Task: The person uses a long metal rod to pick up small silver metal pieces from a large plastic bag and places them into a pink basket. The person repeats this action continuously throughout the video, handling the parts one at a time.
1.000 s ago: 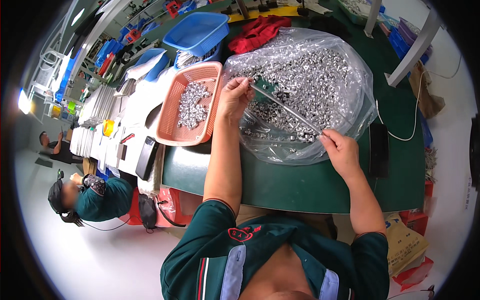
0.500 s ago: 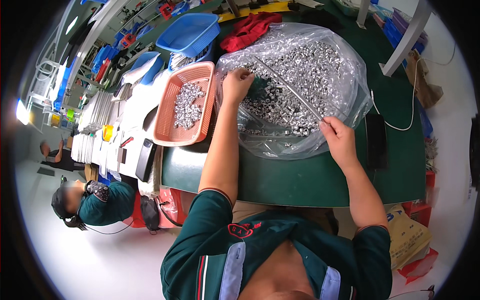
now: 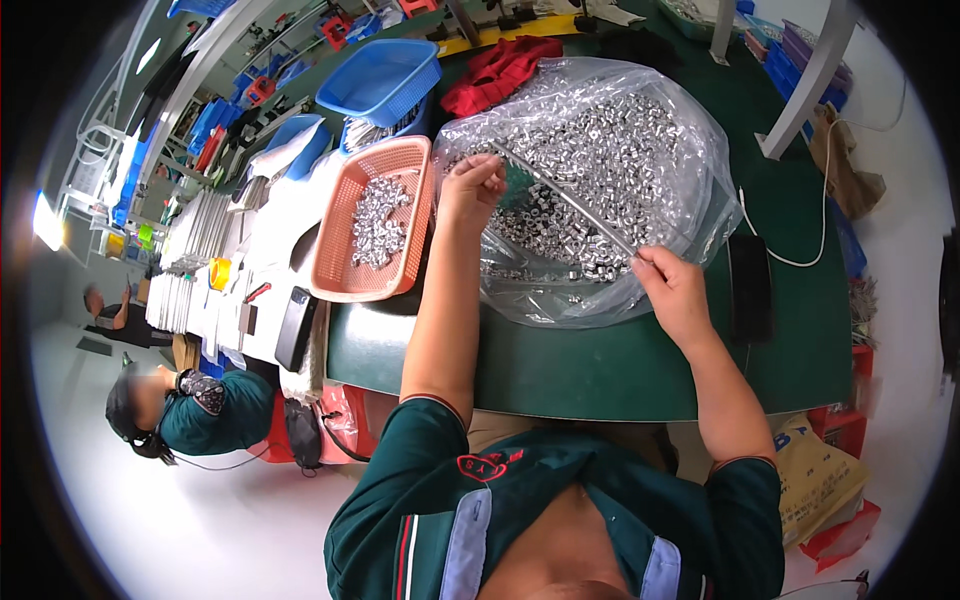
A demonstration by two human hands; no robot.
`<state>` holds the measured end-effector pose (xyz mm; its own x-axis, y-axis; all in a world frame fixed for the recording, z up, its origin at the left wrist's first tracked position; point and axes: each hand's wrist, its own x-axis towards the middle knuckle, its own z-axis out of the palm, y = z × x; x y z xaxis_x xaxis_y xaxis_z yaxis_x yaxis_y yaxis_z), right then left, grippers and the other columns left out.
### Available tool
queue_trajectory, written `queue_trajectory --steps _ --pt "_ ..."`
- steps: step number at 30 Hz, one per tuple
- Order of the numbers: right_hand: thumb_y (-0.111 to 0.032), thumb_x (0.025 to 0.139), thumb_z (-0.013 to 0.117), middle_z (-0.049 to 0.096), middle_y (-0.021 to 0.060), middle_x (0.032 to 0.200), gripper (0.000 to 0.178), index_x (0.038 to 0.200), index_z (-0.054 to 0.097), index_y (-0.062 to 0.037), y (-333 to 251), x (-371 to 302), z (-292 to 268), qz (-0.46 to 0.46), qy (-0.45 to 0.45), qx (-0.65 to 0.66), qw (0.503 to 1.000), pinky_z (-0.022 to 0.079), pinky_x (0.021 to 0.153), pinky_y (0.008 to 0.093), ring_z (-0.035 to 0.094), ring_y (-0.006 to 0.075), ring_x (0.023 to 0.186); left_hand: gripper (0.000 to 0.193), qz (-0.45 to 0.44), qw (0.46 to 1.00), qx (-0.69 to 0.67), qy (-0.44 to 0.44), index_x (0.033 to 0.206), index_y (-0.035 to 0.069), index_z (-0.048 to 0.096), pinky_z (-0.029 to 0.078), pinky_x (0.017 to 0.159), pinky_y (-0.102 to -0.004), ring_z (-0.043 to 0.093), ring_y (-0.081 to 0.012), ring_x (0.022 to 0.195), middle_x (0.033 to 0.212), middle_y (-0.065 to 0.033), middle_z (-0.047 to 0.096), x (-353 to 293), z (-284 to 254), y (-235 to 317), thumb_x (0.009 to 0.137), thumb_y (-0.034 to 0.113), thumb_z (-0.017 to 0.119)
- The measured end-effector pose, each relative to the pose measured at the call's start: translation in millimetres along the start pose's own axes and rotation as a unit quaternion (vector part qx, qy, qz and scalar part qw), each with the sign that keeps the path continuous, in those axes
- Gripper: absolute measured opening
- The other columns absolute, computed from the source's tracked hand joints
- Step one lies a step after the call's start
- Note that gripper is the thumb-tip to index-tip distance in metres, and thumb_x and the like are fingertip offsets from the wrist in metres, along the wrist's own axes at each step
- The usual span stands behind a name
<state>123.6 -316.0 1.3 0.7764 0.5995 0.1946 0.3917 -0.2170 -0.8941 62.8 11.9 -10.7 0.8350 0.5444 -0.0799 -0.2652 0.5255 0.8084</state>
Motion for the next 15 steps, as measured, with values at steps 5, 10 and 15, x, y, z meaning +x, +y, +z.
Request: queue_trajectory --steps 5,10,15 --pt "-0.017 0.087 0.064 0.053 0.0066 0.057 0.015 0.094 0.066 -0.0040 -4 -2 3 -0.008 -0.027 -0.021 0.999 0.038 0.051 0.0279 0.048 0.0105 0.050 0.005 -0.026 0.965 -0.261 0.028 0.088 0.000 0.060 0.052 0.064 -0.0330 0.062 -0.0197 0.073 0.081 -0.0116 0.065 -14 2 3 0.085 0.002 0.063" --pt "-0.018 0.087 0.064 0.053 0.0067 0.057 0.015 0.094 0.066 -0.0044 2 -3 7 -0.010 -0.034 -0.024 0.999 0.039 0.051 0.0282 0.049 0.0110 0.050 0.004 -0.004 0.971 -0.236 -0.027 0.088 0.001 0.061 0.054 0.063 -0.0325 0.063 -0.0192 0.070 0.081 -0.0108 0.066 -16 -4 8 0.085 0.002 0.063" --pt "-0.018 0.087 0.064 0.053 0.0074 0.057 0.015 0.094 0.066 -0.0045 2 -4 8 -0.019 -0.022 -0.033 0.999 0.040 0.051 0.0288 0.050 0.0130 0.050 0.003 0.019 0.992 -0.122 -0.036 0.088 0.002 0.061 0.056 0.068 -0.0344 0.065 -0.0189 0.070 0.077 -0.0087 0.066 -19 -10 11 0.085 0.003 0.063"
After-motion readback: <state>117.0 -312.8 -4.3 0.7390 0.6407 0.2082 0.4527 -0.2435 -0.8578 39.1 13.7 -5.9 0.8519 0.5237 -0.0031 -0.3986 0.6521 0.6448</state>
